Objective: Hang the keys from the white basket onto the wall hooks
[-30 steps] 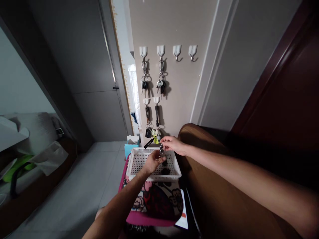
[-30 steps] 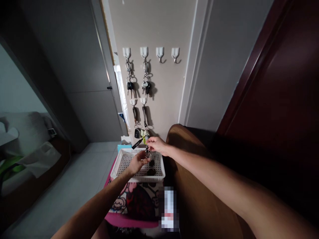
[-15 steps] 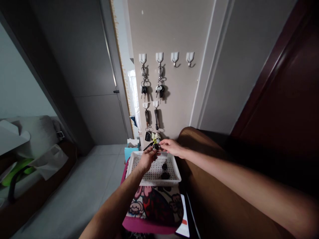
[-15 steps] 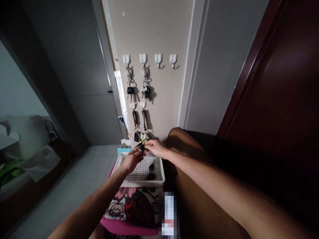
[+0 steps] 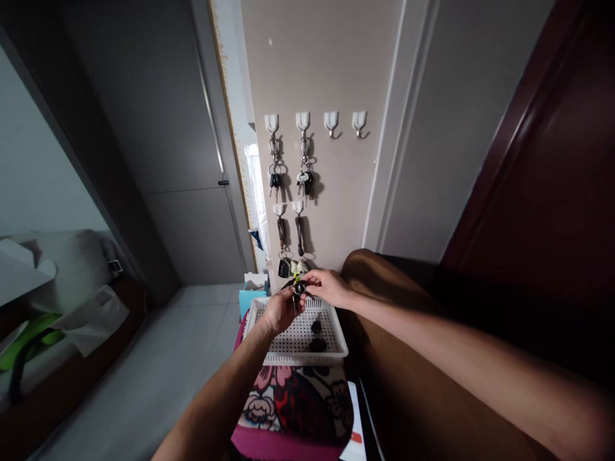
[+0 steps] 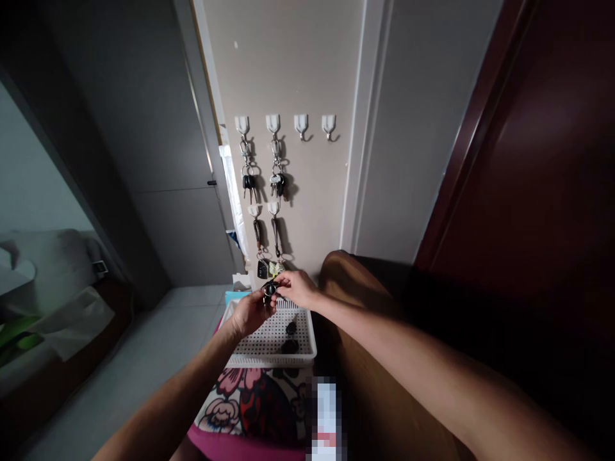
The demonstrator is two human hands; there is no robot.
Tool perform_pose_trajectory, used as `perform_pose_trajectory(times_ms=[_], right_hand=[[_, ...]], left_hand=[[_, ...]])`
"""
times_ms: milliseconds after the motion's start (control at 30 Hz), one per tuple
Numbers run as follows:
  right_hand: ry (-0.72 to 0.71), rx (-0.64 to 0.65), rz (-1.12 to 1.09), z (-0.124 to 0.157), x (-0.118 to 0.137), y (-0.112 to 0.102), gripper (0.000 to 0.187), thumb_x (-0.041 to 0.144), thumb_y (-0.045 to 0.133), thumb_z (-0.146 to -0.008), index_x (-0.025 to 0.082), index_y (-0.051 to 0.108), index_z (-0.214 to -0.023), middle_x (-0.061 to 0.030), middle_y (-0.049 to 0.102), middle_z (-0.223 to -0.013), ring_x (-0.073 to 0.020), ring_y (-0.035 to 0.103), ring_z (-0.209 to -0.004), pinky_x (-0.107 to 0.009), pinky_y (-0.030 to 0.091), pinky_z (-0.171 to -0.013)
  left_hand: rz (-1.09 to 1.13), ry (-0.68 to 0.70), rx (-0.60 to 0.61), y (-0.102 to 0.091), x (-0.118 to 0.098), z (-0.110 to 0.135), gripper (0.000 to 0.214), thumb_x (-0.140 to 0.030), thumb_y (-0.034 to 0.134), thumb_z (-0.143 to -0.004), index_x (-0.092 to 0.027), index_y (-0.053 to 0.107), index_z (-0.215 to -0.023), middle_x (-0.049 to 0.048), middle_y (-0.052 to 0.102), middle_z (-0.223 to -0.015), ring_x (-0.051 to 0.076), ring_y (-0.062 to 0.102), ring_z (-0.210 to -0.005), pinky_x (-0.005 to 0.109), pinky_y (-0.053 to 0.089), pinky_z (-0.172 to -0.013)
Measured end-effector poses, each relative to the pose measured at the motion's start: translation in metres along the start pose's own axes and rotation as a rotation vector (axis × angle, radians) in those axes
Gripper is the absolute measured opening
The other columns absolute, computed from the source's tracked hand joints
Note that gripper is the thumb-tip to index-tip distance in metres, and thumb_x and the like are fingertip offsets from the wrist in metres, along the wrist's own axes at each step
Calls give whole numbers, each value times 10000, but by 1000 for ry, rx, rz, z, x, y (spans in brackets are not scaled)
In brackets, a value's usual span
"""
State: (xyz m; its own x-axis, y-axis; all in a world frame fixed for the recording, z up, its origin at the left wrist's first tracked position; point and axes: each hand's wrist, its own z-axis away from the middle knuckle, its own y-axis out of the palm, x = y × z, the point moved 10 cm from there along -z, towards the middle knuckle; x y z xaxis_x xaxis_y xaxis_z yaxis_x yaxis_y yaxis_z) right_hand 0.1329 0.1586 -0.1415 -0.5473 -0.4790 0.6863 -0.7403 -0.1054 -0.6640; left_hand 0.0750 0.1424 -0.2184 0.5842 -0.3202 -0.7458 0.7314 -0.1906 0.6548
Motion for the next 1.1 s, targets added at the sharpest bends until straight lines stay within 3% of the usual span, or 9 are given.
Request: perform_pose_trajectory(times_ms=[267, 533, 633, 900, 1000, 1100], right_hand=[[-93, -132, 222, -1, 23, -29, 168, 236, 427, -644, 157, 574, -631, -3, 574, -576, -88, 480, -520, -189, 336, -505], [-151, -282, 138, -10, 46, -74, 166, 246, 399, -653, 144, 528, -625, 12, 518, -529, -77, 437, -484, -177, 327, -472], [-173, -354, 109, -24, 59, -108, 178, 265, 404, -644, 140, 526, -607, 8, 523, -532, -82, 448, -497, -185, 342, -485], [-103, -712, -60, -71, 89, -235, 185, 271, 449, -597, 129, 547, -663, -14, 555, -607, -79, 474, -513, -179, 361, -443], [-86, -774, -76, -83, 99, -258, 170, 251, 459, -595, 125, 554, -660, -15, 557, -601, -69, 475, -493, -165, 358, -423], [-53, -814, -25, -96, 104, -269, 173, 249, 471, -591, 132, 568, -674, -17, 568, -612, -72, 488, -488, -170, 367, -423]], left_hand=[[24, -18, -57, 0, -7, 0, 106, -176, 344, -716, -140, 442, -703, 1, 499, -539, 49, 458, -442, 168, 376, -469], [-132, 84, -31, 7, -35, -8, 92, -161, 448, -649, -148, 456, -740, -11, 504, -559, 46, 460, -438, 149, 335, -433], [-155, 124, 32, 25, -52, -12, 132, -147, 452, -633, -136, 468, -763, -6, 501, -560, 45, 454, -440, 146, 312, -421], [-287, 211, 129, 82, -89, -11, 184, -172, 477, -598, -124, 478, -775, 3, 497, -577, 55, 454, -466, 161, 296, -443], [-355, 226, 125, 93, -97, -12, 201, -199, 490, -592, -123, 474, -777, 2, 496, -586, 51, 446, -461, 170, 296, -453], [-411, 249, 116, 103, -105, -14, 214, -219, 500, -588, -123, 473, -778, 1, 494, -590, 49, 440, -460, 172, 286, -450]])
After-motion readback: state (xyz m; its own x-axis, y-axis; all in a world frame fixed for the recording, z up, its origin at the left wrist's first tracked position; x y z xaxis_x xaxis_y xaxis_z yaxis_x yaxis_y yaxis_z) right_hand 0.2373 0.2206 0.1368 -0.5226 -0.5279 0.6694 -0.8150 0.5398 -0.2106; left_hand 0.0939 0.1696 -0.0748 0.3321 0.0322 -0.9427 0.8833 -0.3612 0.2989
